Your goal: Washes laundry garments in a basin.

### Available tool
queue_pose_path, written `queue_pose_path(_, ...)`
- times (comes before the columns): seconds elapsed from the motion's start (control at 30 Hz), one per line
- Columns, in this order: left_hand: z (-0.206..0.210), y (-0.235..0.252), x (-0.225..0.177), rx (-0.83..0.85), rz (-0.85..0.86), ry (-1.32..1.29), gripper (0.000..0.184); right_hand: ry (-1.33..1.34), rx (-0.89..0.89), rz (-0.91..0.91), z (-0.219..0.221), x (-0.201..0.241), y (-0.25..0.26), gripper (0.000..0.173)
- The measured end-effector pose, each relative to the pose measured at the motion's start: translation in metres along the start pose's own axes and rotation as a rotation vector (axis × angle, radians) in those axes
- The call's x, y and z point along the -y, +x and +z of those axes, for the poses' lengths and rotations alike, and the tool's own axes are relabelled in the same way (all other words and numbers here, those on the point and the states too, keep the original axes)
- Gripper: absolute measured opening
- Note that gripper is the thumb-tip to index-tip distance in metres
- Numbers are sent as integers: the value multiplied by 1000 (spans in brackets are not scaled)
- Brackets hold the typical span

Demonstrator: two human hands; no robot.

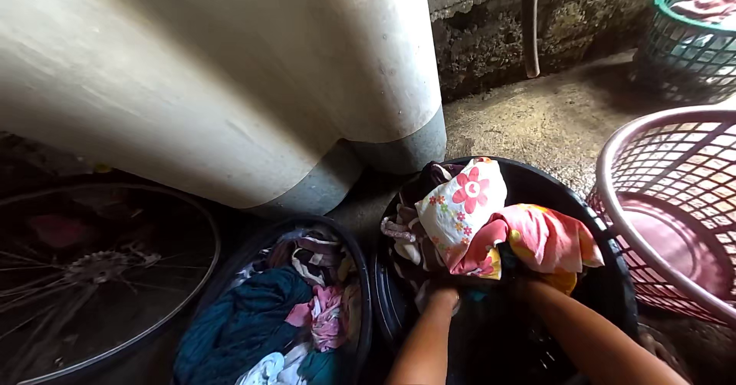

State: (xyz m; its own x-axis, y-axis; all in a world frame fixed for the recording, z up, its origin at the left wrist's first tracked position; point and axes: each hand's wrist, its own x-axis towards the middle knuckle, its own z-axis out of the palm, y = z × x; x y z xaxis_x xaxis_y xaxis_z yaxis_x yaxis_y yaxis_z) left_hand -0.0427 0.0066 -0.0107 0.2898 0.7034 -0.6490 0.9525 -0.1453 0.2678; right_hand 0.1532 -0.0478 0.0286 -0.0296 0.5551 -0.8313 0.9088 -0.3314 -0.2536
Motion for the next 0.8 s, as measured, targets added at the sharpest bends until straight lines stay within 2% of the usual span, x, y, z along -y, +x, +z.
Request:
queue_pose_path(0.03,-10,-3,-12,87,-55,42,52,-81,109,16,-17,8,0,59)
queue_pose_path(0.1,-27,-8,-31,238,-177,136,55,-146,181,-138,-40,7,35,67)
queue_pose_path(0.13,-29,-8,-29,230,-197,131,53,-87,148,-231,-54,9,39,68)
queue_pose_path(0.2,-27,-7,-16,118,-197,33,54,135,-42,-399,-82,12,30,58)
queue_pose_path(0.27,-40,-15,-15,123,-156,53,58,255,-160,-432,-104,12,24,61)
queue_pose_path(0.37,-71,-41,-17,67,-20,39,49,254,-327,-400,-106,3,21,48)
queue_pose_path(0.43,-98,-66,-26,-2,58,20,45,376,-463,-292,-105,-6,2,44)
queue_pose_path(0.53,-143,-111,-48,-148,189,30,42,456,-522,-246,-96,-23,-30,43)
queue_pose_path(0.63,-185,-153,-85,-267,361,84,38,422,-478,-328,-80,-26,-67,49)
queue_pose_path(0.7,-206,-179,-105,-359,470,24,36,448,-492,-372,-67,-19,-85,57)
queue_pose_path(0.8,-234,-216,-124,-522,661,-94,27,678,-550,-466,-51,-5,-98,71)
